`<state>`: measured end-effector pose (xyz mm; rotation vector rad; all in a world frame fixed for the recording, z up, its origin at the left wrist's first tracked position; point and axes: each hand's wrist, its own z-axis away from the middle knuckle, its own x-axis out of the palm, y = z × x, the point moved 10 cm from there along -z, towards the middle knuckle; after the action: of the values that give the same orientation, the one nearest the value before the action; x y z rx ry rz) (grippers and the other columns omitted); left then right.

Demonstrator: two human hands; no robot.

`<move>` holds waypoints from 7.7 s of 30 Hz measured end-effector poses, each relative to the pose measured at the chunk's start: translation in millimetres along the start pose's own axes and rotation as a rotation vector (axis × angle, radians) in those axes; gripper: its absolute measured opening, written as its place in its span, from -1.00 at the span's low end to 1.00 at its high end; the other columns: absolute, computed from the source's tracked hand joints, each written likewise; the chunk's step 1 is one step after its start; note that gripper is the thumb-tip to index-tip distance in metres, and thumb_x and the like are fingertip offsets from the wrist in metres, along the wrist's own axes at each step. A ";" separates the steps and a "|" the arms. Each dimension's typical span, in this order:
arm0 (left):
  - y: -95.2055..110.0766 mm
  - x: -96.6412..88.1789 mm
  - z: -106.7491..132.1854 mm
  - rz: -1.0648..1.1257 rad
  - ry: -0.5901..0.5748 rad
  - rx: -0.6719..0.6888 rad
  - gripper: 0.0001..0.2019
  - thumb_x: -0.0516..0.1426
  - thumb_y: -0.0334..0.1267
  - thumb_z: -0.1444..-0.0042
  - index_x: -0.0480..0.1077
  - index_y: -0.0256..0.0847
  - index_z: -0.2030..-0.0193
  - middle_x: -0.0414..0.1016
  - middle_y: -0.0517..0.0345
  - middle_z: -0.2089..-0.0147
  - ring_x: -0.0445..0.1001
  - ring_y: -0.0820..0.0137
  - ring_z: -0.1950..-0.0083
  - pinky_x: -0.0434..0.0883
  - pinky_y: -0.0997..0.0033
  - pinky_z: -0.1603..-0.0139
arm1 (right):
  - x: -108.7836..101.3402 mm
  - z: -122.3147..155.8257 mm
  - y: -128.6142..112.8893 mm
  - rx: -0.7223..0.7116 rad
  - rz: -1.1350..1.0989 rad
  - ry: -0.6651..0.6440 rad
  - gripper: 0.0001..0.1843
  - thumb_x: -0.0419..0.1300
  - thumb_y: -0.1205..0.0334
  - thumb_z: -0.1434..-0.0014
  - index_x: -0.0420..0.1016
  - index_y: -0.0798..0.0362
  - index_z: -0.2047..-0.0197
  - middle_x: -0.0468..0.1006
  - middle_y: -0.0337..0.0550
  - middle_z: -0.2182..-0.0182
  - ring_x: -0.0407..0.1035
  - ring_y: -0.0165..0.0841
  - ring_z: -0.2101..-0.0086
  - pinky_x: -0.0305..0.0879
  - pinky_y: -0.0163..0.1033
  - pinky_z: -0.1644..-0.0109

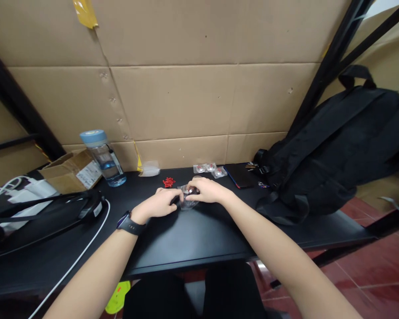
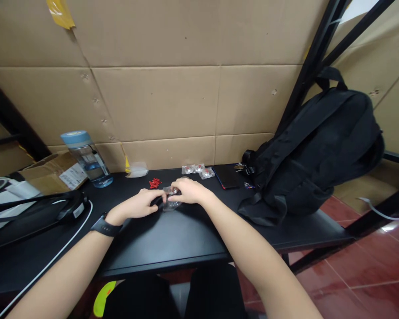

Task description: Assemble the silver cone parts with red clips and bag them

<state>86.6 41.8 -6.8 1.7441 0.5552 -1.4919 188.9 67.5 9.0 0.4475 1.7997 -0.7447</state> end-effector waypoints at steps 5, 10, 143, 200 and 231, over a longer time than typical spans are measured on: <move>-12.0 -5.2 -6.4 0.019 0.167 -0.077 -0.69 0.15 -0.34 -0.08 0.36 -0.07 0.01 0.53 0.14 -0.02 0.48 0.21 -0.11 0.23 0.19 -0.14 | -5.8 2.2 12.7 -0.042 -0.064 0.003 -0.77 0.27 0.47 -0.18 0.56 0.04 0.11 0.56 -0.12 0.12 0.44 -0.33 0.13 0.25 -0.29 0.06; -14.3 -2.7 -12.3 0.007 0.222 -0.115 -0.81 0.20 -0.13 -0.18 0.47 -0.05 0.08 0.49 0.11 -0.06 0.40 0.18 -0.17 0.17 0.12 -0.19 | 1.1 -1.6 21.7 -0.022 -0.053 0.023 -0.86 0.38 0.36 -0.13 0.57 0.04 0.21 0.52 -0.14 0.15 0.42 -0.32 0.15 0.26 -0.27 0.04; -15.2 -54.5 11.9 0.456 0.768 -0.086 -0.83 0.22 -0.13 -0.19 0.61 -0.09 0.19 0.66 0.14 0.12 0.59 0.29 0.09 0.50 0.28 -0.03 | -9.5 -4.8 16.0 0.008 -1.316 0.361 -0.36 0.54 0.25 0.15 0.44 -0.08 -0.02 0.58 -0.12 0.00 0.49 -0.28 0.03 0.43 -0.08 -0.19; 28.5 -76.1 33.6 0.313 0.930 0.109 -0.83 0.25 -0.30 -0.19 0.47 -0.12 0.07 0.66 0.17 0.14 0.66 0.37 0.14 0.54 0.38 0.03 | -12.5 -1.3 9.7 0.042 -1.478 0.371 -0.44 0.58 0.29 0.20 0.51 -0.04 0.11 0.63 -0.18 0.12 0.55 -0.31 0.12 0.53 -0.20 0.00; -14.9 -42.0 4.5 1.132 0.676 -0.062 -0.54 0.39 -0.18 0.02 0.26 -0.14 0.08 0.63 0.14 0.28 0.67 0.31 0.23 0.57 0.34 0.17 | -20.6 -0.3 2.1 -0.030 -1.206 0.395 -0.43 0.59 0.22 0.22 0.49 -0.03 0.13 0.66 -0.06 0.04 0.54 -0.17 -0.02 0.43 -0.10 -0.05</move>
<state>63.3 53.7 29.6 1.9490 -0.1211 -0.0969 197.1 70.3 27.8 -0.6556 2.3940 -1.4938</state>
